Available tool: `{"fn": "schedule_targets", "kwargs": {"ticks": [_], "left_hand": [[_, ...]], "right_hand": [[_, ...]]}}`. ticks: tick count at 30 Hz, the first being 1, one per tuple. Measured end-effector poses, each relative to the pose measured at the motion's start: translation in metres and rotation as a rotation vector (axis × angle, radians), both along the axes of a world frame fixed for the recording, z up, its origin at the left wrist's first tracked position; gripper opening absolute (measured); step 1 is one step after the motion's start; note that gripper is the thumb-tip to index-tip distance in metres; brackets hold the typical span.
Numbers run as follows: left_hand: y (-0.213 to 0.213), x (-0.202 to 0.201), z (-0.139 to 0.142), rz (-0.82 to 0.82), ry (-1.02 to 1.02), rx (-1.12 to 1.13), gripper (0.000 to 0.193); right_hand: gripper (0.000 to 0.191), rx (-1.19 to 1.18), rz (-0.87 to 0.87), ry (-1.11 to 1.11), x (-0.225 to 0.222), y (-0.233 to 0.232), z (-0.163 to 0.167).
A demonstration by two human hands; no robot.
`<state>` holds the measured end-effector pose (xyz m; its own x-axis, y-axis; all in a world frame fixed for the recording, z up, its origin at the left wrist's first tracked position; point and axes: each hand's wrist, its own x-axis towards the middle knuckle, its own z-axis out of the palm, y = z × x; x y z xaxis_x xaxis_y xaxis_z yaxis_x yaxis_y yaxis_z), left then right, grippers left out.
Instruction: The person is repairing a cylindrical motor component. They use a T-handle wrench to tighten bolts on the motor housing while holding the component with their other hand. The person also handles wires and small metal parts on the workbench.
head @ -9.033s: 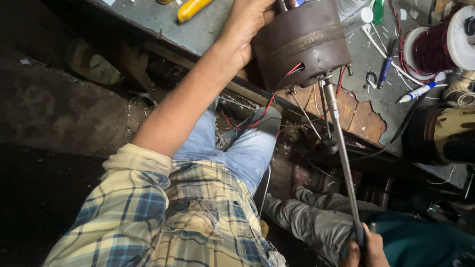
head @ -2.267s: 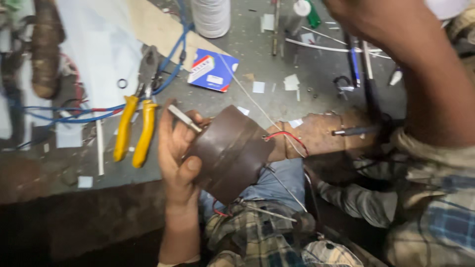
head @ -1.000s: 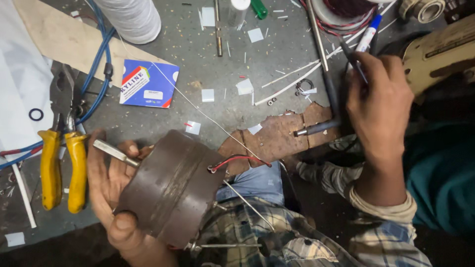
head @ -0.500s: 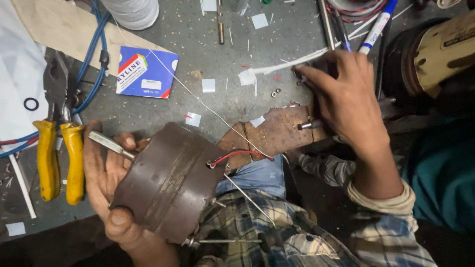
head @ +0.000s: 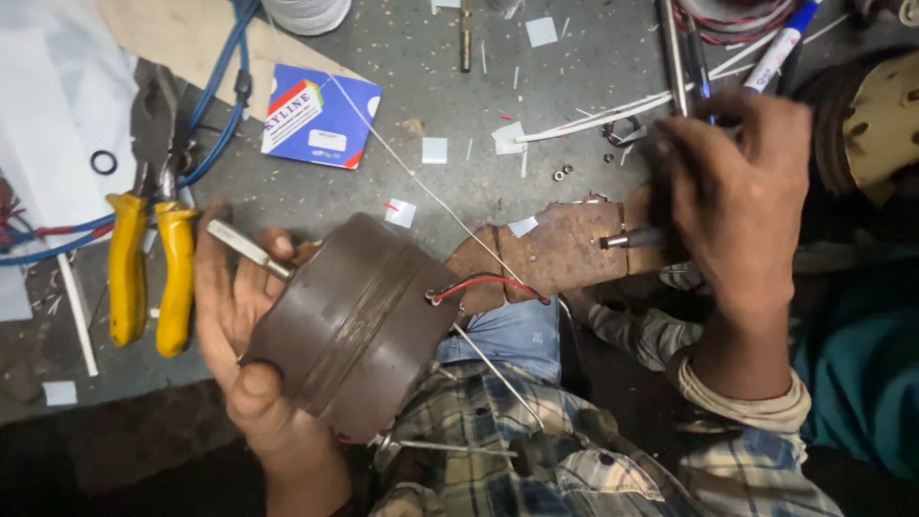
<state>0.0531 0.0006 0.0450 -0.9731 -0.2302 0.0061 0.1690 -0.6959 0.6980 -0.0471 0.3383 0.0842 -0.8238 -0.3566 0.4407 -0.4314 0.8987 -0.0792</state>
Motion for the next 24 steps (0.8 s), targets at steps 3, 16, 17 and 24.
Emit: {"fn": "schedule_targets", "kwargs": {"ticks": [3, 16, 17, 24], "left_hand": [[-0.003, -0.001, 0.0, 0.001, -0.008, -0.047, 0.127], [-0.006, -0.007, -0.008, -0.031, 0.039, -0.053, 0.125], [-0.006, -0.007, -0.007, -0.031, 0.04, -0.059, 0.125], [-0.006, -0.007, -0.004, -0.043, 0.039, -0.092, 0.124]], "right_hand": [[0.02, -0.027, 0.088, -0.078, 0.004, 0.001, -0.009], [0.031, -0.19, 0.3, -0.182, -0.009, -0.022, -0.006], [0.032, -0.212, 0.331, -0.203, -0.01, -0.024, -0.007], [0.015, -0.141, 0.31, -0.196, -0.028, -0.025, -0.019]]}}
